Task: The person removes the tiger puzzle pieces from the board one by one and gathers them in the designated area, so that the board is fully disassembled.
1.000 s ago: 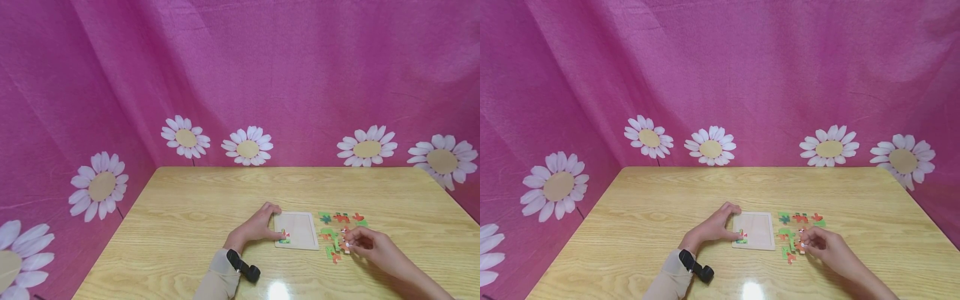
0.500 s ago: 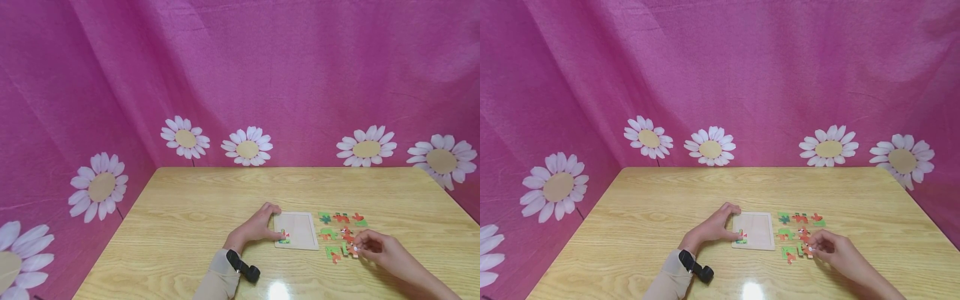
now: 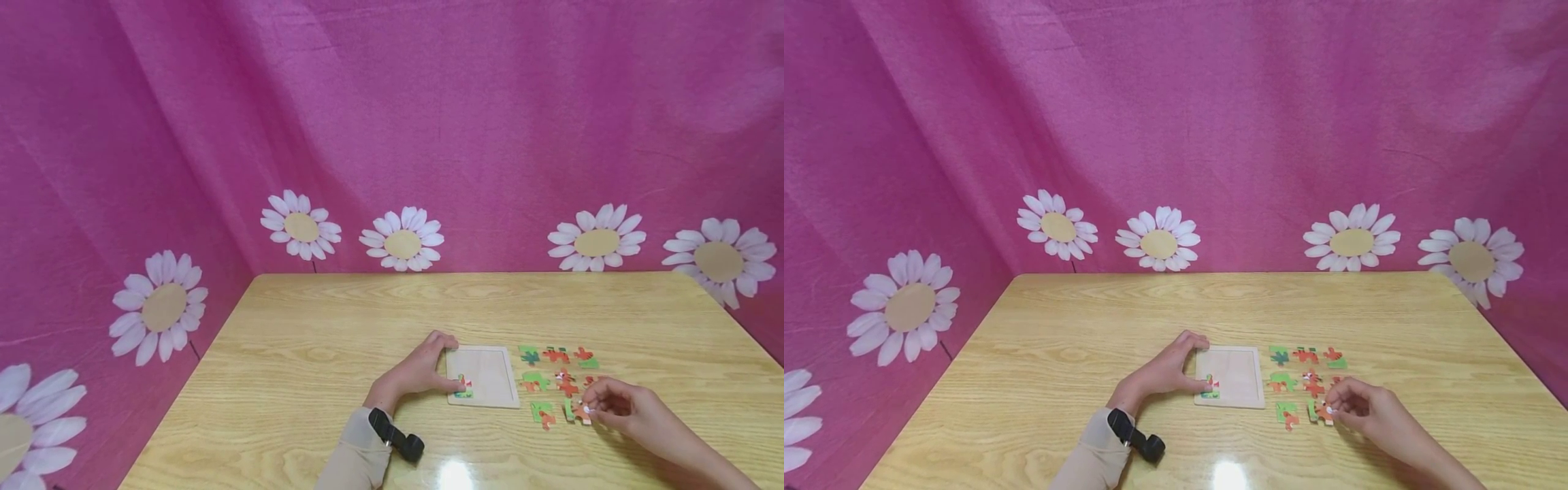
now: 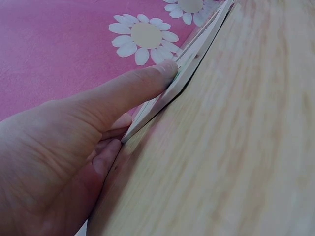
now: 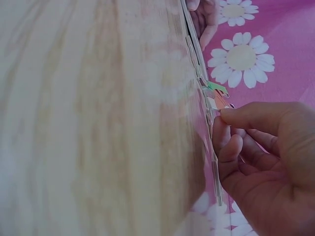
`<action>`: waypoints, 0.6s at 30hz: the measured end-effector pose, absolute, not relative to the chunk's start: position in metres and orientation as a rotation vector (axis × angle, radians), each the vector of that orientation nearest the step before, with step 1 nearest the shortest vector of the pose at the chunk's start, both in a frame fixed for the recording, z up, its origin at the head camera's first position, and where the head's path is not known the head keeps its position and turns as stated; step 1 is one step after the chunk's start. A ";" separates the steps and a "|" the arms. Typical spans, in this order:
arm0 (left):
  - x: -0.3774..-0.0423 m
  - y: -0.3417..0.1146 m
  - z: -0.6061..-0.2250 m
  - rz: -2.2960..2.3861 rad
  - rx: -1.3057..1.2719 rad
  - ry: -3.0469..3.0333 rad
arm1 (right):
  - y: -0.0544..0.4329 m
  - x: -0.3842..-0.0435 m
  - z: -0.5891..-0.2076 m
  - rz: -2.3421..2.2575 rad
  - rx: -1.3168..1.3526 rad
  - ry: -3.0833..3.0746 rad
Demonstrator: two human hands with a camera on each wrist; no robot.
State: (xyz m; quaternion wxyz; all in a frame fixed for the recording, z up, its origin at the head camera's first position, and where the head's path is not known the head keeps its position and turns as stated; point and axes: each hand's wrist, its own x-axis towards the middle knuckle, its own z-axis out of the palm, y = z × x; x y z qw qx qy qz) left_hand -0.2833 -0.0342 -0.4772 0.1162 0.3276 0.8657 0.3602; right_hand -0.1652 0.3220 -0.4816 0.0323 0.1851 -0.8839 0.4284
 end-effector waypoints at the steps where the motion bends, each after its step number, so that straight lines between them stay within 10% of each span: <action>1: -0.283 -0.034 -0.477 1.055 0.961 2.534 | 0.322 -0.165 -0.482 1.319 0.575 -2.720; 18: -0.283 -0.035 -0.478 1.051 0.964 2.541 | 0.321 -0.167 -0.486 1.276 0.544 -2.757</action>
